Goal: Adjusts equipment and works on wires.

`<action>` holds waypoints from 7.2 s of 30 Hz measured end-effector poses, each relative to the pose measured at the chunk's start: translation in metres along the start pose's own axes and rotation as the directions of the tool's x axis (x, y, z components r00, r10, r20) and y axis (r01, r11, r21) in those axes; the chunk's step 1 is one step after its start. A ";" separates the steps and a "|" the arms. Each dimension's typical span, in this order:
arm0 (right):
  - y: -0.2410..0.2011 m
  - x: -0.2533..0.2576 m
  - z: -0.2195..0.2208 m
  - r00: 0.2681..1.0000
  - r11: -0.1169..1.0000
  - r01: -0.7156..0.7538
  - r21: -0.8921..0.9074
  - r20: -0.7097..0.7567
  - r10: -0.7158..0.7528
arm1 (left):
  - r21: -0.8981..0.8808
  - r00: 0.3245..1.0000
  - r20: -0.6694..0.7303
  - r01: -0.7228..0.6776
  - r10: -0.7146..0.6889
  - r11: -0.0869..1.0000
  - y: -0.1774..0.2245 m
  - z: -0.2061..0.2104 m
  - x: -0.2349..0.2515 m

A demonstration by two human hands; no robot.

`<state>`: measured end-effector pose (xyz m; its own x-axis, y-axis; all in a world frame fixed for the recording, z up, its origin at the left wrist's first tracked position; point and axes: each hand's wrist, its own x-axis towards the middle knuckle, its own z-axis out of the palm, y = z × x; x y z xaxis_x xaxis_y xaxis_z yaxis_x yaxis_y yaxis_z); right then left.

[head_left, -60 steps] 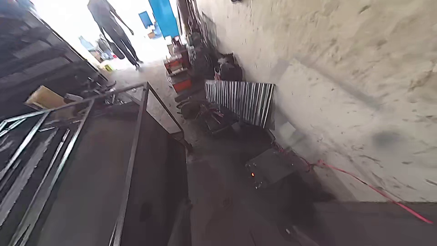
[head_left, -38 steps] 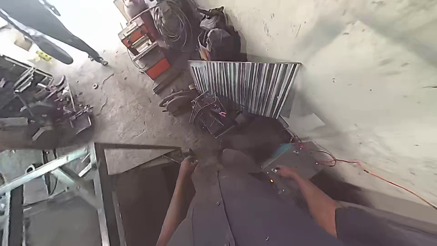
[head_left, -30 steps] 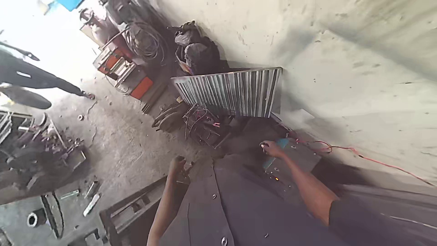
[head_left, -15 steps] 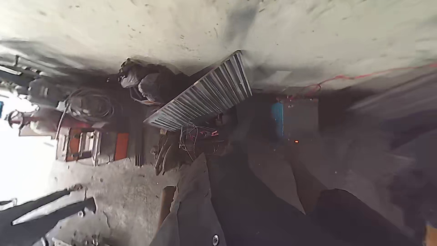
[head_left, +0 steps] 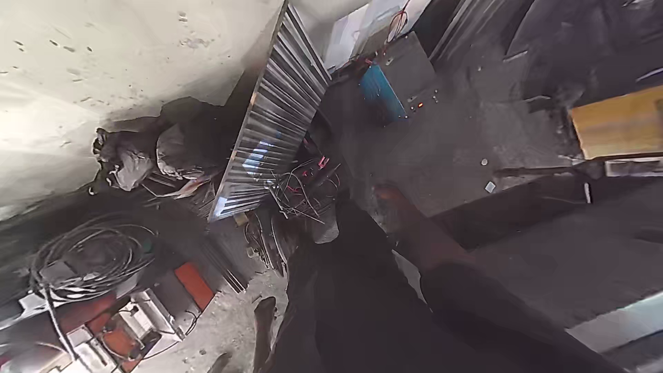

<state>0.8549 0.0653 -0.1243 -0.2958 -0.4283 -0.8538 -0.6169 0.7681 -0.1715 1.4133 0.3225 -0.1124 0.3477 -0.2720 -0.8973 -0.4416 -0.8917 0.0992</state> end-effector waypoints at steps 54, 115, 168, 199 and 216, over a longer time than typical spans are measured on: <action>0.085 0.214 0.454 0.977 1.000 0.018 0.003 0.212 -0.018 | 0.803 0.716 0.591 -0.475 0.372 -0.360 0.265 0.282 0.297; 0.029 0.261 0.429 0.857 0.982 0.114 0.150 -0.515 -0.020 | 0.808 0.772 0.443 -0.564 0.455 0.169 0.190 0.227 0.331; 0.036 0.229 0.431 0.996 0.823 -0.076 0.563 0.083 0.035 | 0.329 0.855 0.269 -0.515 0.444 0.792 0.178 0.247 0.321; -0.009 0.135 0.384 0.938 -0.187 0.340 0.922 -0.319 0.136 | 0.501 0.529 -0.118 -0.699 0.840 0.511 0.288 0.102 0.299; 0.024 0.052 0.271 0.862 0.029 0.507 0.862 -0.507 0.011 | 0.608 0.883 0.299 -0.469 0.363 0.641 0.262 0.237 0.257</action>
<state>1.0223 0.1909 -0.3058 -0.6316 -0.6022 -0.4884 0.4607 0.2152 -0.8611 1.1911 0.1045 -0.4191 -0.1005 -0.4555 -0.8845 -0.9487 -0.2241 0.2231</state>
